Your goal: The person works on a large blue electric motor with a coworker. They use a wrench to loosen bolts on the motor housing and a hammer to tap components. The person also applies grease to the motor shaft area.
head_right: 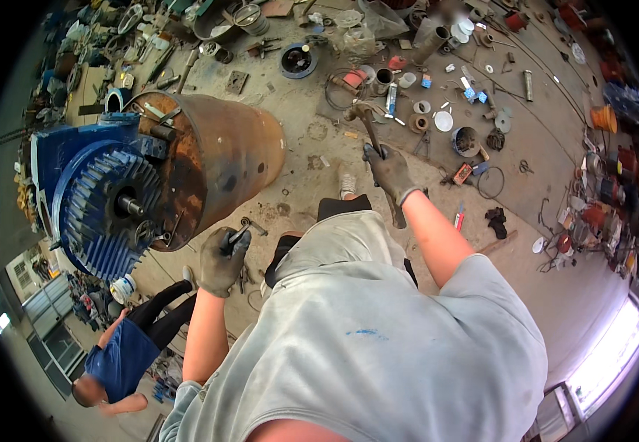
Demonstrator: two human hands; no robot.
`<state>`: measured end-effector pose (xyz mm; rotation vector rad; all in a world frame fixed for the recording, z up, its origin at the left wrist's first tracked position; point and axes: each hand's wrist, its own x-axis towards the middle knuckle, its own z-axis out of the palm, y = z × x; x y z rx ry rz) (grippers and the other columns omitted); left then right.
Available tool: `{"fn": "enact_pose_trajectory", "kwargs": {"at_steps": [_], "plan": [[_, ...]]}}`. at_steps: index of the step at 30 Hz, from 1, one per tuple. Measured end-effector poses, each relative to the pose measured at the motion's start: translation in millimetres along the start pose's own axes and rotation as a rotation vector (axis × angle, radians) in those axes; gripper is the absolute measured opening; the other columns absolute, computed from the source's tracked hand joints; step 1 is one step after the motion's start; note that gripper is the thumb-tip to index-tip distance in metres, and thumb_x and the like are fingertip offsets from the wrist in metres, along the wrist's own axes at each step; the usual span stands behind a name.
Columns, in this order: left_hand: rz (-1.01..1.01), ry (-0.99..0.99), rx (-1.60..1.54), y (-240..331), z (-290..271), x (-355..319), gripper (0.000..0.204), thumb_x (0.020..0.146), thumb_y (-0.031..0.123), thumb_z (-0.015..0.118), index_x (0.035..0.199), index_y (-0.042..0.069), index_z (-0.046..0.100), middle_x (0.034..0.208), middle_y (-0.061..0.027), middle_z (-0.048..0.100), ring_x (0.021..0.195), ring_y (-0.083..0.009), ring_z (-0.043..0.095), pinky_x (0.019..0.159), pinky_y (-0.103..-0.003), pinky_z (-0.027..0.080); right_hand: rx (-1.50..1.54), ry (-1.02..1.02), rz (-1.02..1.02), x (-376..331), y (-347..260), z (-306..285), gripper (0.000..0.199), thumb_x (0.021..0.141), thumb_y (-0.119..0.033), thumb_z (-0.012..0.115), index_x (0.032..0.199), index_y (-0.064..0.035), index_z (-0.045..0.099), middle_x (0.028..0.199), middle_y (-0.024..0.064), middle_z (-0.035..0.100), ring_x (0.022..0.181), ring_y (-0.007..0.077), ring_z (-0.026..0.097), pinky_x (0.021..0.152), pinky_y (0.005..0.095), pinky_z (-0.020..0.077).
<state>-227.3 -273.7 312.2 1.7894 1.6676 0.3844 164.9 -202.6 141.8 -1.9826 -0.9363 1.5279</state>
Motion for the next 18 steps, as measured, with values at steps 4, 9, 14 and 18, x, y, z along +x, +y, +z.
{"fn": "enact_pose_trajectory", "kwargs": {"at_steps": [4,9,14,18], "plan": [[0.127,0.007,0.019,-5,1,17,0.026,0.09,0.017,0.081,0.079,0.003,0.062,0.073,-0.0146,0.058,0.068,-0.0358,0.056,0.063,-0.045,0.044,-0.164,-0.031,-0.07,5,-25,13,0.049,0.102,-0.05,0.064,0.108,-0.0028,0.075,0.071,0.0066,0.066,0.062,0.0177,0.065,0.056,0.0375,0.0522],[0.36,-0.011,0.096,2,-53,41,0.03,0.085,0.018,0.084,0.069,0.008,0.061,0.078,-0.0107,0.06,0.075,-0.0345,0.06,0.066,-0.047,0.046,-0.065,-0.027,-0.15,-8,-23,48,0.039,0.103,-0.043,0.065,0.107,-0.0048,0.075,0.07,0.0035,0.063,0.057,0.0136,0.059,0.054,0.0353,0.0504],[0.65,0.073,0.356,13,-140,72,0.03,0.075,0.015,0.085,0.064,0.011,0.058,0.072,-0.0063,0.056,0.067,-0.0273,0.057,0.06,-0.042,0.043,0.044,-0.108,-0.051,-11,-11,83,0.038,0.103,-0.039,0.066,0.105,-0.0017,0.074,0.073,0.0018,0.062,0.056,0.0108,0.055,0.05,0.0316,0.0459],[0.822,0.041,0.47,17,-188,91,0.023,0.076,0.02,0.084,0.069,0.01,0.065,0.069,-0.0049,0.057,0.062,-0.0261,0.057,0.058,-0.042,0.043,0.017,-0.124,-0.079,-21,-12,111,0.04,0.103,-0.039,0.067,0.111,-0.0008,0.074,0.082,0.0053,0.071,0.06,0.0117,0.06,0.052,0.0321,0.0493]]}}
